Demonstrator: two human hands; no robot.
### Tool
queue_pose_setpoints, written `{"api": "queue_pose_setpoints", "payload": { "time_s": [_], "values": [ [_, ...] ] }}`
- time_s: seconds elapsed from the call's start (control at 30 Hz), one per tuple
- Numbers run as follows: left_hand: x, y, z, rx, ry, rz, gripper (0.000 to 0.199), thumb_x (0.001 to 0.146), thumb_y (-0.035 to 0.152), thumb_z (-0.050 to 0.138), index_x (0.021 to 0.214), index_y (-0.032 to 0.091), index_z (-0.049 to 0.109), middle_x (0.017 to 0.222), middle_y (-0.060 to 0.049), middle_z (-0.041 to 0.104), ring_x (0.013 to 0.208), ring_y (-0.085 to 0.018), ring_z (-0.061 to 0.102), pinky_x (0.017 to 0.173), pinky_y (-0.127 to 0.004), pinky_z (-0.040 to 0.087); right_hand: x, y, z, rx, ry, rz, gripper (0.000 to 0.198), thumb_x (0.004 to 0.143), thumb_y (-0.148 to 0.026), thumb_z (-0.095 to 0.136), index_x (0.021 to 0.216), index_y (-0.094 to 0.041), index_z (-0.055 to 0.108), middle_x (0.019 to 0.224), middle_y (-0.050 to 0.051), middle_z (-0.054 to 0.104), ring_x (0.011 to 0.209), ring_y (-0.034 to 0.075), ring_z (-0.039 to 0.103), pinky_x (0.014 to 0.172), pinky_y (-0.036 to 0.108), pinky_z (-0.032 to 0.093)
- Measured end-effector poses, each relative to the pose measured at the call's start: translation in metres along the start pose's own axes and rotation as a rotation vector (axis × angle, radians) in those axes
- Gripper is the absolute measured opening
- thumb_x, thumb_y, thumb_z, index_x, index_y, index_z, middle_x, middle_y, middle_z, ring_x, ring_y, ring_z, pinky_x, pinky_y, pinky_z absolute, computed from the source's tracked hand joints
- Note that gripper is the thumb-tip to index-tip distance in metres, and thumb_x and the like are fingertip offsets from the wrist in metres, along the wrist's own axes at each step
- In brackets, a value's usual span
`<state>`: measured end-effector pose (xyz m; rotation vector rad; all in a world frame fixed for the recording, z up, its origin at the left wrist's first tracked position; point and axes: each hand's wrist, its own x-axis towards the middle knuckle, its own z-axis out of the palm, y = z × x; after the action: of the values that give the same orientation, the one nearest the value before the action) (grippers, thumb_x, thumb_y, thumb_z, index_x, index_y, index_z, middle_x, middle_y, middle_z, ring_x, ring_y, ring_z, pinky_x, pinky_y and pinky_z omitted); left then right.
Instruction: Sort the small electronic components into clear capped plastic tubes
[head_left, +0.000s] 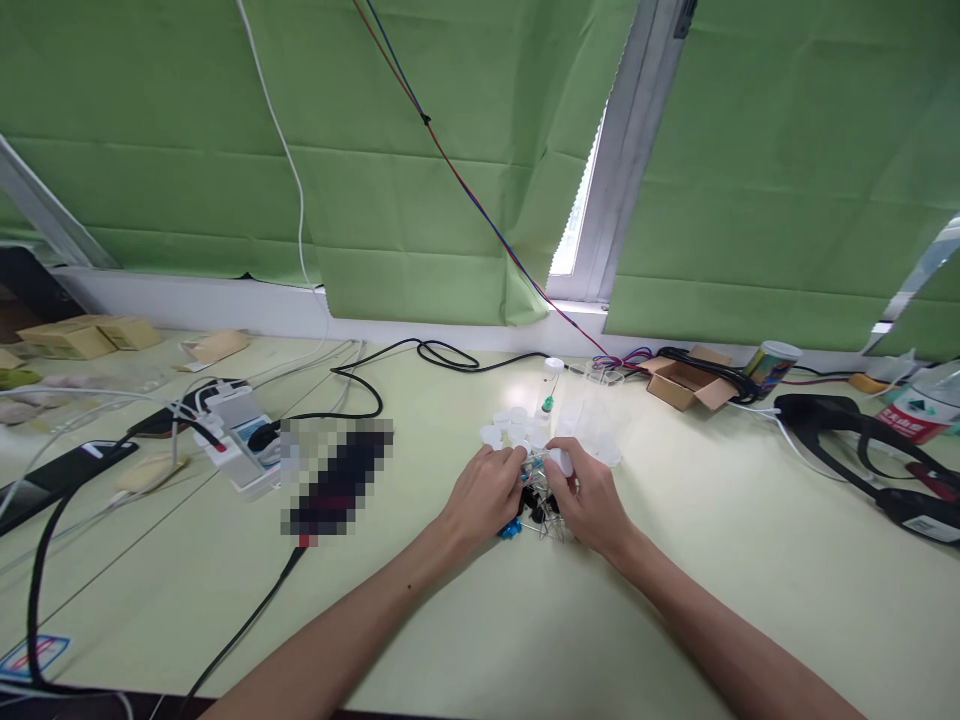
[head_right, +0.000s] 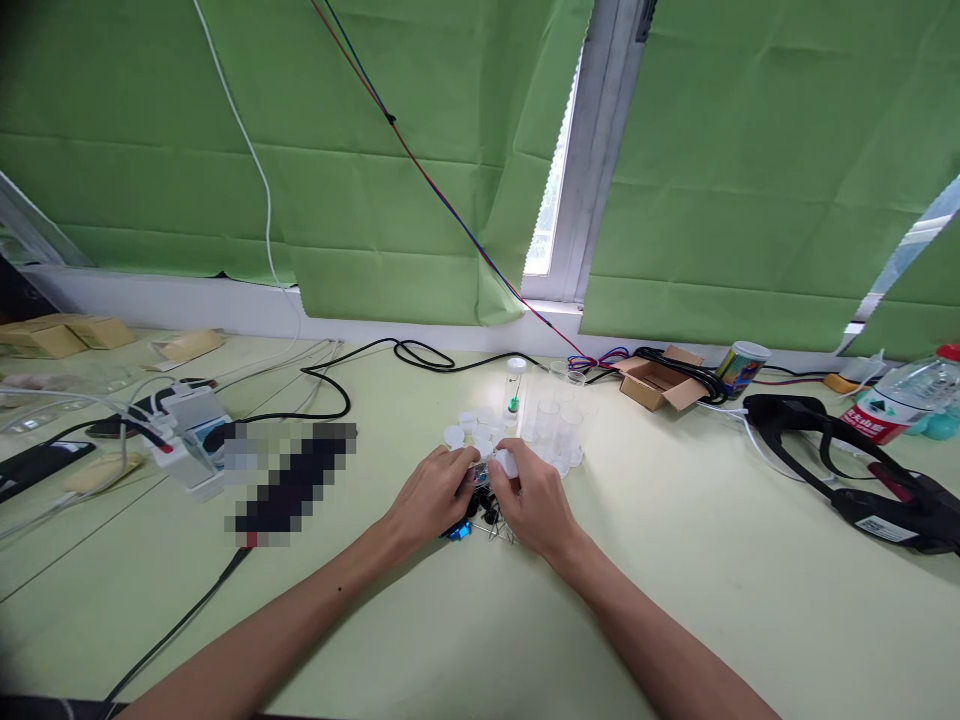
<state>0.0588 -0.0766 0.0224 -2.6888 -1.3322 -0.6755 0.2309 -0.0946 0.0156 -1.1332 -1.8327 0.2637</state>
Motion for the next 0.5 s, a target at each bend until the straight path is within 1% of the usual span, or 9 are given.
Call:
{"api": "queue_pose_setpoints", "payload": {
  "time_s": [0.13,0.27,0.4,0.5],
  "values": [
    [0.0,-0.0002,0.0006,0.008,0.012,0.032,0.018,0.082,0.003,0.041,0.081,0.021,0.044,0.074,-0.003,0.062,0.064,-0.02,0.052,0.067,-0.03,0.04,-0.0002,-0.0006,0.0006,-0.008,-0.017,0.036,0.016,0.097,-0.034,0.047,0.094,-0.019,0.053,0.059,-0.007,0.045,0.047,0.011,0.037,0.05,0.023,0.034],
    [-0.0002,-0.0002,0.0005,0.016,0.005,0.041,0.018,0.082,0.003,0.041,0.081,0.021,0.044,0.072,-0.002,0.062,0.063,-0.02,0.051,0.067,-0.03,0.04,-0.0001,-0.002,0.0011,-0.017,0.019,0.058,0.02,0.096,-0.036,0.05,0.088,-0.019,0.055,0.059,-0.006,0.046,0.048,0.011,0.038,0.05,0.023,0.033],
    [-0.0001,-0.0004,0.0007,0.017,0.007,0.054,0.017,0.083,0.004,0.041,0.082,0.021,0.045,0.073,-0.002,0.062,0.064,-0.02,0.052,0.067,-0.03,0.04,-0.0006,-0.0039,0.0008,-0.026,0.074,0.043,0.021,0.096,-0.035,0.049,0.087,-0.018,0.058,0.06,-0.004,0.049,0.048,0.011,0.041,0.051,0.024,0.034],
    [0.0,-0.0003,0.0012,0.013,0.006,0.062,0.018,0.083,0.003,0.041,0.085,0.02,0.046,0.075,-0.002,0.063,0.065,-0.02,0.053,0.068,-0.03,0.04,-0.0007,-0.0053,-0.0001,-0.013,0.085,0.023,0.02,0.096,-0.032,0.047,0.087,-0.018,0.058,0.062,-0.003,0.051,0.05,0.012,0.043,0.052,0.024,0.035]
  ]
}}
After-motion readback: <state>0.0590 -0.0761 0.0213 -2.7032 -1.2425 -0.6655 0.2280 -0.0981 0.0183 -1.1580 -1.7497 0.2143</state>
